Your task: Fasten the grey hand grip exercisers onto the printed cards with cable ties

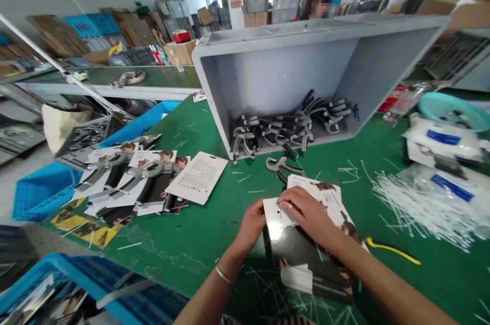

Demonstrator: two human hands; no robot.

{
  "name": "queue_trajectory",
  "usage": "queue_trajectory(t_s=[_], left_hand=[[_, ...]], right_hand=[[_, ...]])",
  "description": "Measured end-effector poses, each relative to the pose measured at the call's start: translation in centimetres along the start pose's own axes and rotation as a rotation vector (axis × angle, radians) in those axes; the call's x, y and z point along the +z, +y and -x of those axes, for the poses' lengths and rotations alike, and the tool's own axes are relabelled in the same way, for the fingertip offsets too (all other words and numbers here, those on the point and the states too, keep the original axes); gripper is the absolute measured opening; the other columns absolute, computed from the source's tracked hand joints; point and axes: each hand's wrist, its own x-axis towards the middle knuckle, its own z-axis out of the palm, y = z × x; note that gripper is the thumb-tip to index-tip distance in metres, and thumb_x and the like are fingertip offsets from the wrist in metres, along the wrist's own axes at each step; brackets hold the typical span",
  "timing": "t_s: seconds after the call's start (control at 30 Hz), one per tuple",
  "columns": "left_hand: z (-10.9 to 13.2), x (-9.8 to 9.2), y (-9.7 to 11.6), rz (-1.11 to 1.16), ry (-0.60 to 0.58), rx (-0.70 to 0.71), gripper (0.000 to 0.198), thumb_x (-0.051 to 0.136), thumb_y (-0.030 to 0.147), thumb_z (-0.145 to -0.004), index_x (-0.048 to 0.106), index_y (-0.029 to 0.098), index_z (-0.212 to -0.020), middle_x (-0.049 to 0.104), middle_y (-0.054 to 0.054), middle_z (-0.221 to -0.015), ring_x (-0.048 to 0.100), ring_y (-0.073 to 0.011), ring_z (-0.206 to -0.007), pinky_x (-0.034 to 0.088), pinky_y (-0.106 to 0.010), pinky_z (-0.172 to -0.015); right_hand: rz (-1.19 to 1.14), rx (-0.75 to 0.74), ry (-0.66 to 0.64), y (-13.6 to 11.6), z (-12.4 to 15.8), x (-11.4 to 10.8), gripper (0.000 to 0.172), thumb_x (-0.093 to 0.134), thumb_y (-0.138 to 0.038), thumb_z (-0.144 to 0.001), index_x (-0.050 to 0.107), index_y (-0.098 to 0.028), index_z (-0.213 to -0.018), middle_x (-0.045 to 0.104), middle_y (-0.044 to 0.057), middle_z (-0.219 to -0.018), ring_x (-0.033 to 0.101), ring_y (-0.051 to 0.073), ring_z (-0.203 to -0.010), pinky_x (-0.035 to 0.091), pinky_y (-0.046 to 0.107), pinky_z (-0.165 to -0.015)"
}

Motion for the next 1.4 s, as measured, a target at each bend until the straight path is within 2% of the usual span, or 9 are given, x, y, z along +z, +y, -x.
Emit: queue_trajectory(t_s=[0.17,0.33,0.4,0.57,0.8,1.0,1.2,1.33,1.4], left_hand=[[1.7,-1.8,-0.5,-0.248,0.091,0.067,0.009,0.069,0.026,-0.079,0.068,0.018,-0.083,0.065,-0.001,-0.077,0.058,-0.0160,-0.073,0.045,-0.026,-0.073],[5.7,-4.0,0.6,-0.495,-0.137,0.087,0.016,0.058,0.025,-0.090,0.073,0.020,-0.093,0.065,-0.006,-0.091,0.060,-0.0188,-0.083,0.045,-0.028,-0.078],[6.2,-3.9,0.7,-0.522,-0.126,0.131,0.014,0.060,0.024,-0.089,0.073,0.020,-0.092,0.065,-0.005,-0.088,0.060,-0.0189,-0.083,0.045,-0.028,-0.078],[3.7,-1.8,-0.1,-0.484,0.069,0.291,0.013,0.061,0.021,-0.086,0.074,0.019,-0.086,0.066,-0.006,-0.096,0.060,-0.0204,-0.094,0.044,-0.030,-0.086],[1.7,0.7,-1.5,-0.140,0.059,0.130,0.019,0.067,0.022,-0.077,0.076,0.017,-0.093,0.074,-0.005,-0.091,0.065,-0.0221,-0.086,0.048,-0.035,-0.086],[2.1,0.7,-1.5,-0.094,0.104,0.116,0.021,0.067,0.022,-0.078,0.073,0.016,-0.097,0.074,-0.005,-0.100,0.065,-0.0222,-0.096,0.047,-0.034,-0.090],[2.1,0.3,-0.9,0.162,0.054,0.072,0.042,0.077,0.024,-0.073,0.061,0.018,-0.111,0.071,-0.006,-0.103,0.066,-0.0178,-0.090,0.049,-0.028,-0.080],[1.5,-1.3,0.6,-0.017,0.134,0.055,0.031,0.060,0.038,-0.090,0.061,0.016,-0.113,0.070,-0.007,-0.101,0.060,-0.0100,-0.069,0.047,-0.022,-0.067],[0.4,-1.7,2.0,-0.190,0.145,0.079,0.034,0.060,0.040,-0.089,0.063,0.017,-0.114,0.069,-0.006,-0.103,0.056,-0.0084,-0.063,0.045,-0.022,-0.062]], right_hand=[[-0.093,0.118,0.031,-0.2,0.2,-0.8,0.011,0.054,-0.024,-0.097,0.065,-0.023,-0.097,0.064,0.004,-0.095,0.059,0.019,-0.092,0.045,0.033,-0.083],[-0.082,0.129,-0.005,-0.2,0.4,-0.7,0.011,0.054,-0.024,-0.097,0.064,-0.022,-0.095,0.063,0.003,-0.093,0.059,0.018,-0.090,0.043,0.032,-0.082],[-0.047,0.124,0.006,-0.1,0.3,-0.4,0.010,0.053,-0.024,-0.097,0.063,-0.021,-0.096,0.063,0.003,-0.093,0.059,0.019,-0.090,0.043,0.032,-0.082],[0.026,0.099,0.015,0.0,0.2,0.3,0.006,0.054,-0.020,-0.094,0.060,-0.019,-0.094,0.063,0.004,-0.091,0.058,0.019,-0.088,0.042,0.031,-0.080],[0.123,0.044,0.009,-0.3,0.3,0.5,0.011,0.048,-0.014,-0.094,0.057,-0.019,-0.097,0.061,0.004,-0.092,0.055,0.019,-0.086,0.042,0.031,-0.078],[0.147,-0.066,-0.065,-0.3,0.6,0.4,0.020,0.044,-0.010,-0.094,0.062,-0.018,-0.096,0.061,0.006,-0.095,0.055,0.021,-0.094,0.041,0.033,-0.086],[0.231,-0.092,-0.121,-0.2,0.7,0.4,0.008,0.059,-0.025,-0.093,0.065,-0.019,-0.094,0.062,0.006,-0.096,0.054,0.022,-0.095,0.041,0.035,-0.086],[0.148,-0.046,-0.073,0.1,0.4,0.5,0.013,0.057,-0.028,-0.096,0.066,-0.020,-0.090,0.065,0.004,-0.091,0.056,0.020,-0.092,0.041,0.032,-0.083],[0.060,-0.016,-0.057,-0.2,0.3,0.3,0.011,0.059,-0.027,-0.095,0.066,-0.020,-0.090,0.066,0.003,-0.089,0.057,0.018,-0.091,0.042,0.031,-0.083]])
